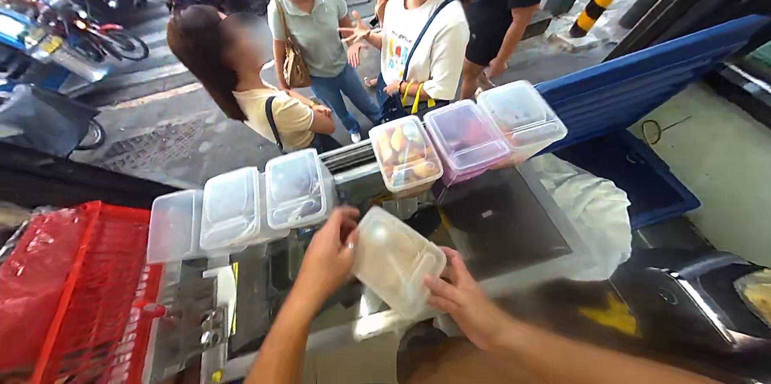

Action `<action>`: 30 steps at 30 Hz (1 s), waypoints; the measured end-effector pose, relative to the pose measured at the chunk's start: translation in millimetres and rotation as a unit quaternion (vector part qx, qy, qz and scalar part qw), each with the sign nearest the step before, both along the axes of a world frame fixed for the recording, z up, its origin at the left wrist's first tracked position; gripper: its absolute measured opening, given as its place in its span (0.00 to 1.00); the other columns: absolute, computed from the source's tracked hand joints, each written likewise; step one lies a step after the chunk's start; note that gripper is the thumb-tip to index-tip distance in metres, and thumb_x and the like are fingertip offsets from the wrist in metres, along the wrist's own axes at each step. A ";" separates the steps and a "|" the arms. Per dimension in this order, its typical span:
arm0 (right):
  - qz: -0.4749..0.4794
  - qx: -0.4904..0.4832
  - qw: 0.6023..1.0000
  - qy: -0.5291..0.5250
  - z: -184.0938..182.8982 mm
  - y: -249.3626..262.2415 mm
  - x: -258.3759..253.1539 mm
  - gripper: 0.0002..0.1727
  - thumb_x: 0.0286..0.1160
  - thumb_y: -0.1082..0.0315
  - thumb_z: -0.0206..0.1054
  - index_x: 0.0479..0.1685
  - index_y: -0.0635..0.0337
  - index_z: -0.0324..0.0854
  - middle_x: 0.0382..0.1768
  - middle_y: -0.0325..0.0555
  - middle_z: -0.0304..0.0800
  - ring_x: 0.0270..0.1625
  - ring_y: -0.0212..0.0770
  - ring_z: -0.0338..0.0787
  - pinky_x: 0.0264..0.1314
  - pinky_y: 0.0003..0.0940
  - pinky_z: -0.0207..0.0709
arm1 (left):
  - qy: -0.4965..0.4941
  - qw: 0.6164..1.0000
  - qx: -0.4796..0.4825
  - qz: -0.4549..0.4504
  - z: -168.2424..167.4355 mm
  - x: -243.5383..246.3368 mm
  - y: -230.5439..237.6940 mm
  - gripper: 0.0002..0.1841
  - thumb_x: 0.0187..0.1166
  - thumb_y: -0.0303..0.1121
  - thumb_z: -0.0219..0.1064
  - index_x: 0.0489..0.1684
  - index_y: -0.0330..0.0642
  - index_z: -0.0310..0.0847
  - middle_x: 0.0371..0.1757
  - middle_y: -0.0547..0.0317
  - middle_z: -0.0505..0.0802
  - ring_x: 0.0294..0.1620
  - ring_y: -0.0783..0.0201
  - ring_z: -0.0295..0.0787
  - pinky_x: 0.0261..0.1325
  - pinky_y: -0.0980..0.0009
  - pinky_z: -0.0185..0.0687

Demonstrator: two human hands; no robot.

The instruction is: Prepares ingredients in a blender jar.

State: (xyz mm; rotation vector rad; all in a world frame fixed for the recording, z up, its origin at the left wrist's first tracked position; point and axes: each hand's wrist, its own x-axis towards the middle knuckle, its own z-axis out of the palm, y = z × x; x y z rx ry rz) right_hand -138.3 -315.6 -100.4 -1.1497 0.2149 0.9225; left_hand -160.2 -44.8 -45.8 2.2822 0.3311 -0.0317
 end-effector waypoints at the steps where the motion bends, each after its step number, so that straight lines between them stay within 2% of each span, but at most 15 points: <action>1: -0.026 0.007 1.000 0.000 -3.2 15.3 -9.0 0.54 0.66 0.61 0.83 0.89 0.51 0.47 0.70 0.59 0.80 0.63 0.54 0.91 0.62 0.51 0.90 | 0.025 0.998 0.048 -0.014 13.0 13.7 6.6 0.18 0.84 0.31 0.62 0.71 0.39 0.74 0.49 0.51 0.93 0.49 0.56 0.92 0.56 0.51 0.89; 4: -0.098 0.034 0.995 -0.012 -16.8 67.4 -21.1 0.58 0.62 0.63 0.85 0.89 0.53 0.43 0.73 0.59 0.76 0.66 0.52 0.89 0.66 0.50 0.89 | 0.062 0.988 0.132 -0.053 29.9 55.5 26.5 0.16 0.78 0.26 0.64 0.63 0.38 0.74 0.44 0.47 0.91 0.44 0.48 0.92 0.47 0.41 0.88; 7: -0.178 0.056 0.982 0.009 -19.6 116.5 -14.9 0.57 0.62 0.69 0.84 0.88 0.53 0.42 0.71 0.62 0.75 0.64 0.54 0.89 0.66 0.50 0.88 | 0.078 0.980 0.171 -0.068 33.2 98.3 43.2 0.14 0.72 0.20 0.65 0.55 0.37 0.77 0.44 0.44 0.91 0.47 0.44 0.90 0.48 0.39 0.84; 10: -0.235 0.046 0.971 0.011 -14.8 155.0 8.3 0.58 0.60 0.66 0.87 0.87 0.52 0.44 0.72 0.63 0.75 0.65 0.54 0.88 0.66 0.49 0.88 | 0.069 0.975 0.203 -0.051 28.2 136.8 53.1 0.13 0.73 0.22 0.65 0.54 0.36 0.80 0.44 0.39 0.90 0.48 0.38 0.90 0.48 0.34 0.84; 15: -0.300 0.016 0.953 0.042 -8.0 191.3 37.2 0.61 0.55 0.59 0.90 0.87 0.55 0.45 0.73 0.64 0.71 0.69 0.56 0.83 0.71 0.53 0.82 | 0.064 0.983 0.174 -0.019 9.7 171.0 68.0 0.11 0.77 0.24 0.59 0.54 0.35 0.80 0.50 0.36 0.90 0.55 0.37 0.88 0.56 0.34 0.81; 19: -0.286 0.004 0.956 0.064 -13.0 196.4 45.0 0.62 0.55 0.51 0.90 0.87 0.57 0.47 0.79 0.62 0.67 0.76 0.56 0.76 0.75 0.55 0.78 | -0.016 0.990 0.137 0.001 3.8 167.4 65.7 0.15 0.80 0.24 0.56 0.61 0.38 0.81 0.57 0.40 0.91 0.61 0.41 0.88 0.65 0.35 0.78; 20: -0.259 0.019 0.964 0.058 -14.2 188.3 43.0 0.61 0.58 0.50 0.88 0.88 0.57 0.47 0.81 0.61 0.66 0.80 0.55 0.74 0.78 0.56 0.76 | -0.060 0.988 0.142 0.013 6.3 163.8 59.9 0.17 0.77 0.23 0.54 0.60 0.38 0.83 0.57 0.43 0.91 0.65 0.43 0.86 0.72 0.35 0.73; 22: -0.155 0.045 0.987 0.019 -12.9 150.4 33.4 0.56 0.65 0.51 0.83 0.90 0.58 0.50 0.84 0.58 0.65 0.82 0.53 0.75 0.78 0.55 0.78 | -0.195 0.968 0.151 0.039 15.4 147.1 34.5 0.15 0.79 0.23 0.52 0.47 0.34 0.88 0.47 0.42 0.93 0.57 0.44 0.89 0.67 0.37 0.77; 23: -0.101 0.048 0.994 -0.007 -9.5 122.8 27.9 0.49 0.69 0.53 0.81 0.87 0.61 0.56 0.80 0.59 0.71 0.77 0.53 0.80 0.73 0.53 0.82 | -0.250 0.959 0.126 0.036 18.4 135.6 15.6 0.14 0.80 0.24 0.50 0.42 0.32 0.85 0.41 0.43 0.91 0.49 0.47 0.89 0.59 0.42 0.80; 24: -0.058 0.047 0.997 -0.033 -6.4 91.2 23.0 0.39 0.75 0.56 0.77 0.81 0.64 0.64 0.72 0.59 0.80 0.68 0.51 0.87 0.67 0.49 0.86 | -0.292 0.953 0.084 0.011 18.9 124.2 -7.8 0.13 0.83 0.28 0.49 0.44 0.32 0.81 0.38 0.48 0.88 0.42 0.54 0.86 0.50 0.51 0.82; 26: -0.016 0.041 0.993 -0.106 -11.6 15.1 11.6 0.21 0.84 0.61 0.68 0.65 0.69 0.76 0.53 0.54 0.90 0.51 0.44 0.93 0.57 0.43 0.89 | -0.319 0.945 -0.009 -0.072 9.2 104.6 -71.6 0.13 0.89 0.37 0.54 0.53 0.35 0.75 0.36 0.59 0.84 0.35 0.69 0.81 0.42 0.67 0.82; 27: -0.019 0.019 0.988 -0.154 -19.6 -28.0 2.9 0.16 0.84 0.65 0.67 0.60 0.70 0.79 0.45 0.52 0.90 0.44 0.41 0.92 0.52 0.40 0.89 | -0.347 0.932 -0.026 -0.105 -2.3 98.5 -112.6 0.11 0.88 0.36 0.58 0.38 0.37 0.73 0.29 0.62 0.79 0.28 0.72 0.77 0.33 0.74 0.77; 28: -0.034 -0.020 0.980 -0.196 -29.7 -72.2 -9.0 0.14 0.82 0.69 0.67 0.58 0.69 0.79 0.40 0.50 0.89 0.40 0.39 0.90 0.48 0.38 0.88 | -0.385 0.912 -0.035 -0.136 -15.6 93.4 -154.2 0.18 0.85 0.32 0.62 0.20 0.37 0.68 0.20 0.60 0.76 0.22 0.71 0.73 0.28 0.74 0.71; 29: -0.057 -0.065 0.971 -0.222 -40.8 -115.6 -24.1 0.15 0.79 0.71 0.68 0.59 0.68 0.79 0.37 0.50 0.87 0.37 0.38 0.88 0.45 0.38 0.86 | -0.405 0.895 -0.049 -0.180 -28.2 87.8 -195.0 0.22 0.82 0.28 0.63 0.12 0.39 0.61 0.18 0.56 0.75 0.23 0.66 0.75 0.31 0.71 0.73; 30: -0.082 -0.111 0.963 -0.233 -51.6 -157.6 -41.7 0.17 0.77 0.72 0.69 0.63 0.67 0.79 0.39 0.50 0.87 0.38 0.39 0.88 0.45 0.39 0.85 | -0.402 0.882 -0.077 -0.235 -39.6 82.4 -236.0 0.21 0.79 0.27 0.65 0.11 0.41 0.63 0.21 0.54 0.79 0.29 0.62 0.81 0.39 0.66 0.78</action>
